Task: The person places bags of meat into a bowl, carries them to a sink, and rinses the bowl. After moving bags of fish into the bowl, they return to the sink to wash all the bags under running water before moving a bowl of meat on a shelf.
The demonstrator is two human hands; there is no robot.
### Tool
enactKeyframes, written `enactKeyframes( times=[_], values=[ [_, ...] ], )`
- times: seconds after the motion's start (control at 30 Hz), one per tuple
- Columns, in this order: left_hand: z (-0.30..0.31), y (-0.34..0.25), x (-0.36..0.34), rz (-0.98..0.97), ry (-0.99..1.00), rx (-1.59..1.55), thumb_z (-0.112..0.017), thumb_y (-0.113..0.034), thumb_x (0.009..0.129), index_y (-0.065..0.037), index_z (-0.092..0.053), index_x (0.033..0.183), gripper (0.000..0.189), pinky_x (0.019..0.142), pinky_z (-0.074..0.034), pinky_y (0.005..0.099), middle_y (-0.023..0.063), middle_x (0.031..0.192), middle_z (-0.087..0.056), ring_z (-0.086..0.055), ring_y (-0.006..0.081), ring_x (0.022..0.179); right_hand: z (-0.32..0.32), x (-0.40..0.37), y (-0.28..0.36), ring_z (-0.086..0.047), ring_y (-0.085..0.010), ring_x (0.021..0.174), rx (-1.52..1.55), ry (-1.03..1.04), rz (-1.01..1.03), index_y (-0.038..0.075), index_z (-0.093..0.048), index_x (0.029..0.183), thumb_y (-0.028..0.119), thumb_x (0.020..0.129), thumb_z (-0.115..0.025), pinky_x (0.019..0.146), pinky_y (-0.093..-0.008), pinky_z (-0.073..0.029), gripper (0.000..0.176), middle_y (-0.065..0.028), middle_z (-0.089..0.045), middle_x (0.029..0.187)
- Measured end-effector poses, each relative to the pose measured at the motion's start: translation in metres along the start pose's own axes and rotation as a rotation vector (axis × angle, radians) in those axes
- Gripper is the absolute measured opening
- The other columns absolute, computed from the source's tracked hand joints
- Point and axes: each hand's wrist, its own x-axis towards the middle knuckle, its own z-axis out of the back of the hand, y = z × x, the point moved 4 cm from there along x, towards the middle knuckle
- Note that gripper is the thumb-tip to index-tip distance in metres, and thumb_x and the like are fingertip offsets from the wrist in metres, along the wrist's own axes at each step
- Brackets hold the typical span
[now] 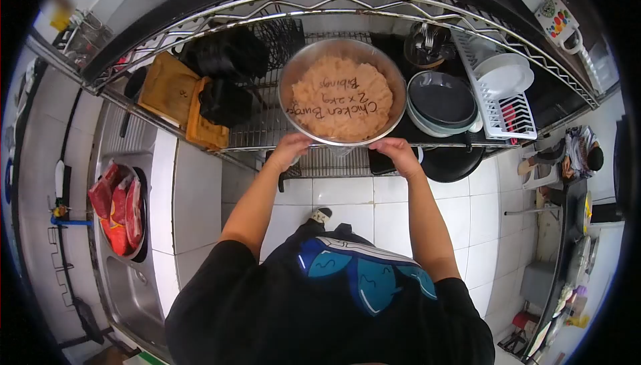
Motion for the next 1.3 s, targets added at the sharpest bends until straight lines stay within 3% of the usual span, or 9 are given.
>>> enactKeyframes(
  times=[0.1, 0.2, 0.3, 0.4, 0.53, 0.73, 0.93, 1.17, 1.3],
  values=[
    [0.006, 0.003, -0.005, 0.019, -0.027, 0.180, -0.055, -0.008, 0.077, -0.002, -0.060, 0.094, 0.019, 0.076, -0.045, 0.0284, 0.0028, 0.090, -0.061, -0.056, 0.0155, 0.084, 0.023, -0.007, -0.033, -0.057, -0.0122, 0.081, -0.182, -0.144, -0.062, 0.002, -0.061, 0.099, 0.018, 0.082, -0.056, 0.074, -0.0263, -0.043, 0.023, -0.0038, -0.063, 0.091],
    [-0.037, -0.021, -0.043, 0.028, 0.511, 1.040, -0.057, -0.011, 0.079, -0.003, -0.058, 0.099, 0.021, 0.080, -0.043, 0.0287, 0.0027, 0.096, -0.061, -0.055, 0.0137, 0.089, 0.039, -0.038, -0.056, -0.058, -0.0118, 0.080, -0.162, -0.165, -0.209, 0.005, -0.060, 0.100, 0.021, 0.083, -0.054, 0.069, -0.0262, -0.044, 0.024, -0.0028, -0.062, 0.091],
    [-0.084, -0.030, -0.063, -0.131, 0.793, 0.729, -0.057, -0.013, 0.080, -0.005, -0.060, 0.101, 0.023, 0.081, -0.042, 0.0294, 0.0024, 0.104, -0.059, -0.052, 0.0114, 0.095, 0.046, -0.081, -0.070, -0.059, -0.0128, 0.078, -0.199, -0.186, -0.289, 0.006, -0.060, 0.100, 0.023, 0.084, -0.051, 0.065, -0.0260, -0.044, 0.024, -0.0031, -0.063, 0.089],
    [-0.094, -0.047, -0.038, -0.340, 0.512, 0.578, -0.057, -0.013, 0.081, -0.007, -0.059, 0.107, 0.027, 0.082, -0.042, 0.0273, 0.0021, 0.108, -0.058, -0.051, 0.0104, 0.096, 0.073, -0.125, -0.105, -0.060, -0.0139, 0.075, -0.161, -0.280, -0.419, 0.007, -0.060, 0.097, 0.024, 0.084, -0.052, 0.062, -0.0265, -0.045, 0.023, -0.0037, -0.063, 0.087],
    [-0.086, -0.024, -0.032, 0.016, 0.397, 0.211, -0.056, -0.016, 0.081, -0.010, -0.048, 0.122, 0.042, 0.076, -0.043, 0.0264, 0.0007, 0.121, -0.050, -0.051, 0.0108, 0.096, 0.108, -0.190, -0.144, -0.059, -0.0151, 0.067, -0.077, -0.459, -0.509, 0.006, -0.058, 0.097, 0.021, 0.081, -0.052, 0.056, -0.0254, -0.045, 0.023, -0.0071, -0.062, 0.085],
    [-0.042, 0.029, -0.042, 0.030, 0.007, 0.195, -0.054, -0.018, 0.083, -0.010, -0.051, 0.116, 0.034, 0.061, -0.044, 0.0247, 0.0030, 0.105, -0.057, -0.055, 0.0109, 0.079, 0.142, -0.262, -0.178, -0.057, -0.0146, 0.057, -0.047, -0.600, -0.572, 0.005, -0.056, 0.094, 0.020, 0.078, -0.055, 0.042, -0.0221, -0.040, 0.022, -0.0080, -0.060, 0.076],
    [0.011, 0.029, -0.133, -0.008, -0.174, 0.194, -0.053, -0.015, 0.083, -0.009, -0.052, 0.111, 0.028, 0.061, -0.045, 0.0242, 0.0031, 0.096, -0.060, -0.057, 0.0103, 0.074, 0.159, -0.259, -0.221, -0.056, -0.0169, 0.053, -0.414, -0.293, -0.380, 0.006, -0.056, 0.094, 0.021, 0.080, -0.052, 0.040, -0.0259, -0.040, 0.021, -0.0078, -0.058, 0.074],
    [0.093, -0.017, -0.288, -0.186, -0.609, 0.083, -0.050, -0.013, 0.083, -0.007, -0.055, 0.105, 0.024, 0.064, -0.047, 0.0249, 0.0047, 0.093, -0.061, -0.058, 0.0118, 0.075, 0.155, -0.241, -0.273, -0.053, -0.0167, 0.048, -0.253, -0.310, -0.754, 0.003, -0.055, 0.091, 0.016, 0.081, -0.047, 0.035, -0.0251, -0.036, 0.018, -0.0086, -0.054, 0.070],
    [0.161, -0.039, -0.353, -0.345, -0.907, 0.141, -0.046, -0.006, 0.082, -0.006, -0.057, 0.101, 0.022, 0.063, -0.047, 0.0247, 0.0044, 0.088, -0.061, -0.059, 0.0122, 0.072, 0.117, -0.225, -0.244, -0.055, -0.0199, 0.051, -0.370, -0.215, -0.596, 0.001, -0.055, 0.091, 0.016, 0.080, -0.048, 0.038, -0.0284, -0.039, 0.020, -0.0113, -0.057, 0.074]
  ],
)
